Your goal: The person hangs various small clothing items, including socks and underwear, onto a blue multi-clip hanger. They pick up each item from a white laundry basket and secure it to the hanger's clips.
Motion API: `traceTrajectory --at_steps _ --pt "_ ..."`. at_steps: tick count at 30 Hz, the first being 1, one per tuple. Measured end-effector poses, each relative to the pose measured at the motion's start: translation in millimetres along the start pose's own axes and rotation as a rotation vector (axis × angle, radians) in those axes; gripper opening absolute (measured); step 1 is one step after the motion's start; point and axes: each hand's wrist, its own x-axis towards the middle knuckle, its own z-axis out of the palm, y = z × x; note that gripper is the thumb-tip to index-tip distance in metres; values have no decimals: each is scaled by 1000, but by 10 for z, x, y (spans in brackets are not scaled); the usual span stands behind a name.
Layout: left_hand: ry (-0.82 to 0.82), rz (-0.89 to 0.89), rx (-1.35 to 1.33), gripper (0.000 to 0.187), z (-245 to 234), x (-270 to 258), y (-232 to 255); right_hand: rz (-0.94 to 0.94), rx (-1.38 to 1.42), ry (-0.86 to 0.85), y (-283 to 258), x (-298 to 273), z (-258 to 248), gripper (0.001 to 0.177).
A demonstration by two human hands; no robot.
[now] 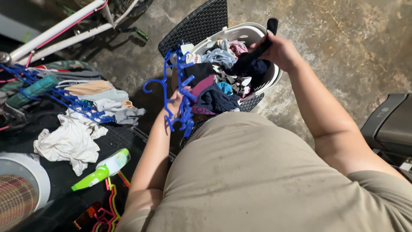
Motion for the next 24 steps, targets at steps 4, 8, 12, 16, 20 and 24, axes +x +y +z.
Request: traceTrajectory --at_steps 4,8,12,16,20,24 --pt "8 -121 -20 103 -117 -177 -198 -24 255 -42 -190 -45 189 30" --pt "3 -114 -203 104 -235 -279 -535 -3 108 -8 158 157 -112 24" --pt "151 -123 -277 103 -167 -326 -863 -114 -1019 340 760 364 -500 58" --pt "150 110 -230 98 -12 -251 -814 -611 -1447 273 998 93 -181 55" --pt "82 181 -181 92 82 -142 -481 -662 -1444 -157 884 40 396 49" --pt "-4 44 63 79 85 -299 -157 -755 -1564 -279 1054 246 524 36"
